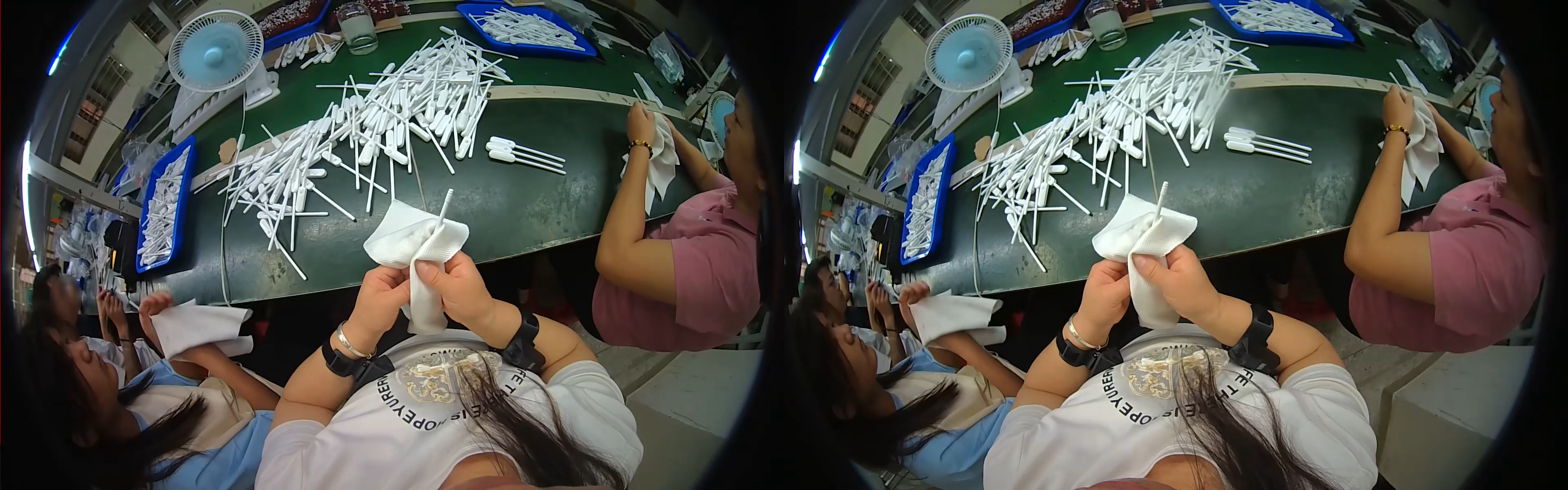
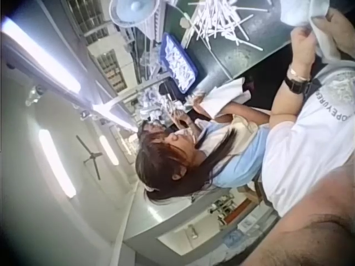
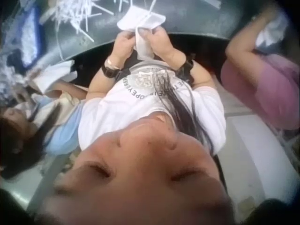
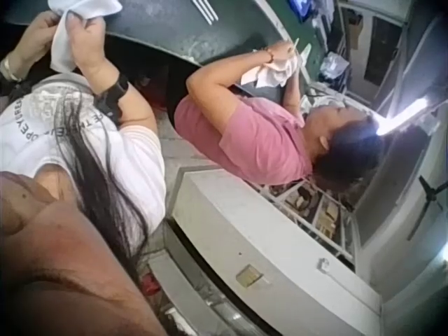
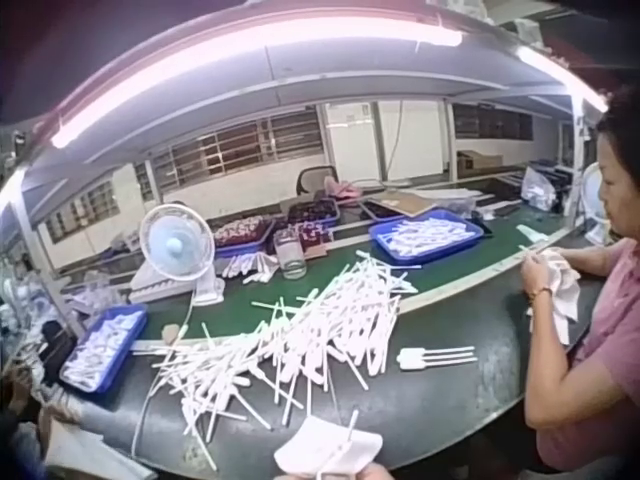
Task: The person picks up a swab from a pile, wipes the handle and tip with a cloth, and places it into a blue tray, repeating this process for several swabs.
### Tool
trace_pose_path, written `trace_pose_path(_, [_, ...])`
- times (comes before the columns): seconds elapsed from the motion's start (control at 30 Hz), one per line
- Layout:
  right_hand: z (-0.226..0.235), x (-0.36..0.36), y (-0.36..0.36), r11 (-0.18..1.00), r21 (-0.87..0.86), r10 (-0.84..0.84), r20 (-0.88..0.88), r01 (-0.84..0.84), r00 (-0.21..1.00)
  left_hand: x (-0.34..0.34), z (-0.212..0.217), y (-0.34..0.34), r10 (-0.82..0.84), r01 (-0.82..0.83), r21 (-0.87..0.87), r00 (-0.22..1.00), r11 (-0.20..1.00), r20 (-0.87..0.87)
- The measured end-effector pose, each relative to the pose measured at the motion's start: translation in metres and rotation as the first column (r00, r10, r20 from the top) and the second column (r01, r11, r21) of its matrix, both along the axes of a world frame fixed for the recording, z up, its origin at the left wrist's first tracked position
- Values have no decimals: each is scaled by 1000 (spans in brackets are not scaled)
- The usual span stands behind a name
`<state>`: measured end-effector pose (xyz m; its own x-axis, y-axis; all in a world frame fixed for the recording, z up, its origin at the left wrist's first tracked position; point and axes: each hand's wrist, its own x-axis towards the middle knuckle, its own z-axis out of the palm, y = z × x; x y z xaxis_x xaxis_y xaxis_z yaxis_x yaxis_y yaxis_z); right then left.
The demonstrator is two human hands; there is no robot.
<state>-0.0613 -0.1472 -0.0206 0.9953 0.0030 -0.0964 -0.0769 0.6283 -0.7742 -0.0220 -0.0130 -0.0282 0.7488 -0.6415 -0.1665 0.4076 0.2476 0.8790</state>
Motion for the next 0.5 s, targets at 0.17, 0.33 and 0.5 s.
trace_pose_path(0.17, [3,2,-9,996,36,84,-3,-83,996,2,9,2,19,-23,60,997,998,78])
trace_pose_path(0.33, [20,24,-41,950,185,-255,1,251,967,32,64,13,-51,-7,255,974,967,219])
trace_pose_path(0.5, [11,38,-90,938,93,-338,40,333,940,140,121,9,89,-284,357,875,890,475])
